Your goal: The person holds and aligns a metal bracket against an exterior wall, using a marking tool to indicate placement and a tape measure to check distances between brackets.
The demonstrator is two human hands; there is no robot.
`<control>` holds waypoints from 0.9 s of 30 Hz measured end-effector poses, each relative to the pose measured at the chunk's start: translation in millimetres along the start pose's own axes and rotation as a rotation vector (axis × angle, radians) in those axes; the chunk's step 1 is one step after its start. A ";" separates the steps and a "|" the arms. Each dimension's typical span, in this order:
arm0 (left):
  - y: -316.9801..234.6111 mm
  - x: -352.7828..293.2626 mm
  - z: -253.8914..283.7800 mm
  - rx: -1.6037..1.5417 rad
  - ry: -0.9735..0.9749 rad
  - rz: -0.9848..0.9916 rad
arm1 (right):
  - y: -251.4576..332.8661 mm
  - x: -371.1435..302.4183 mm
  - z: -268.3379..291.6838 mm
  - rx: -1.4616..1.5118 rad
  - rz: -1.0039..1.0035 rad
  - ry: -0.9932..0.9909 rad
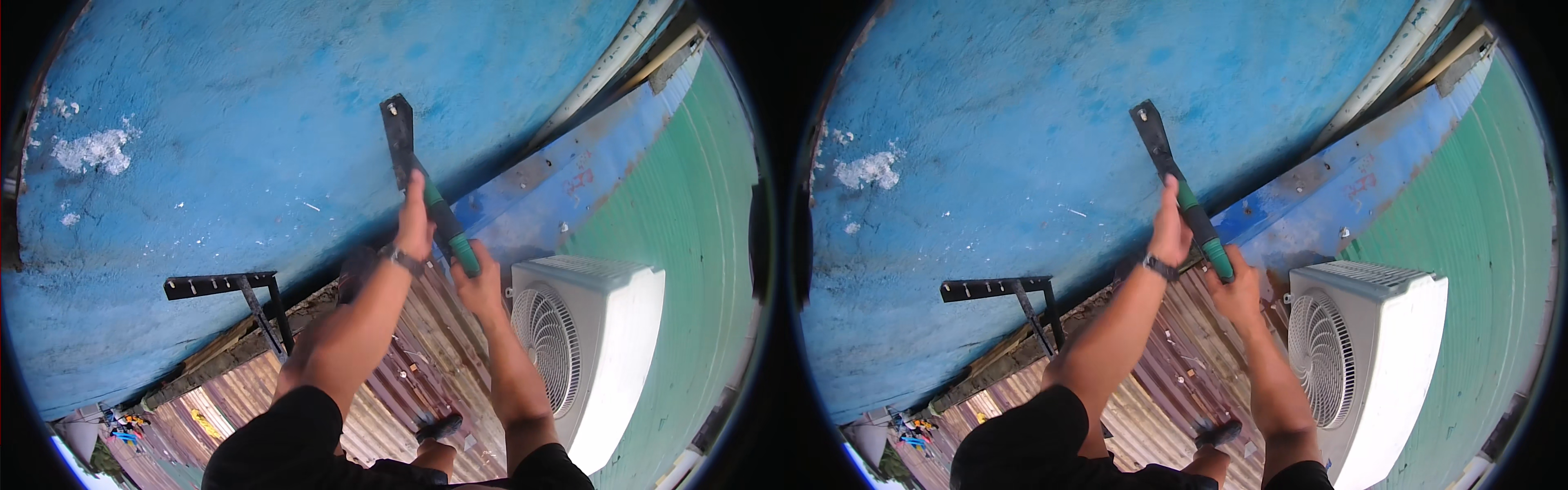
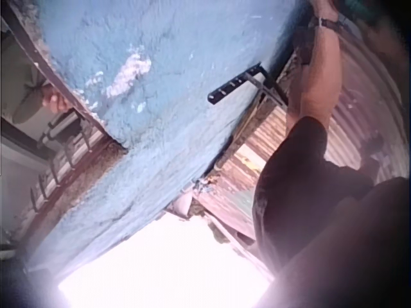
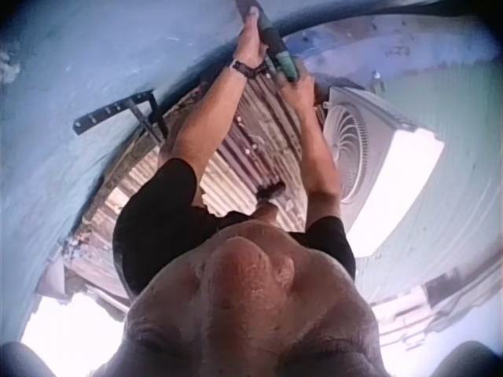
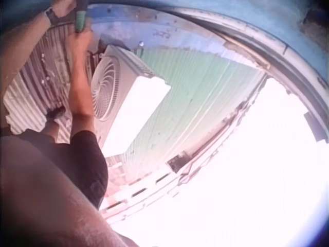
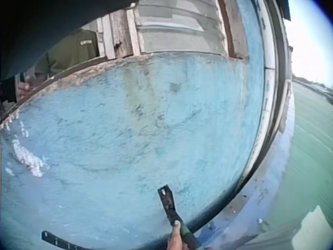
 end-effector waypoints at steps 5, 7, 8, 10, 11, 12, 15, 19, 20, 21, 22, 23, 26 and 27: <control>40.2 -38.5 -13.6 0.310 0.094 -0.184 | -8.5 -2.7 -9.0 0.005 0.043 0.015; 47.4 -38.8 -12.1 0.238 0.028 -0.198 | -7.6 11.5 -18.0 -0.040 0.078 -0.021; 49.0 -33.5 -7.0 0.180 0.050 -0.141 | -4.9 21.7 -15.7 -0.103 0.104 -0.085; 50.0 -22.1 9.8 0.065 0.066 -0.024 | -10.7 31.3 -10.7 -0.006 0.042 -0.104; 40.1 -25.1 10.4 0.071 0.015 0.002 | -17.7 30.1 -2.2 0.069 -0.026 -0.086; 24.6 -12.7 24.7 0.003 0.052 0.002 | -5.3 28.0 -18.8 0.012 -0.014 -0.088; -11.7 15.2 4.4 -0.126 0.142 0.109 | -12.9 23.2 -21.2 -0.045 -0.079 -0.022; -38.8 64.2 1.1 -0.126 0.138 0.073 | -0.8 20.5 -29.6 0.015 -0.068 -0.035; -32.2 69.8 -2.6 -0.124 0.132 0.051 | -0.9 18.2 -22.5 0.032 -0.032 -0.029; -28.3 71.3 -5.5 -0.129 0.127 0.027 | 0.6 15.1 -17.0 0.043 0.007 -0.019; -23.3 70.2 -1.0 -0.103 0.101 0.022 | -3.0 9.6 -15.5 0.006 0.008 -0.018; -22.2 69.8 -4.8 -0.138 0.120 0.027 | -7.7 4.8 -19.5 -0.031 0.003 0.004; -30.7 68.9 -2.9 -0.154 0.086 -0.048 | 0.7 6.6 -18.1 -0.100 0.008 0.070; -30.5 68.8 -4.7 -0.171 0.090 -0.047 | 5.2 9.0 -15.3 -0.123 0.016 0.110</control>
Point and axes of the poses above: each hand's wrist, its own x-axis towards the middle knuckle, its own z-axis out of the back of the hand, y = z × x, the point moved 7 cm from there along x, towards the middle knuckle, and after that the axes turned 13 degrees about x, right-handed, at the moved point
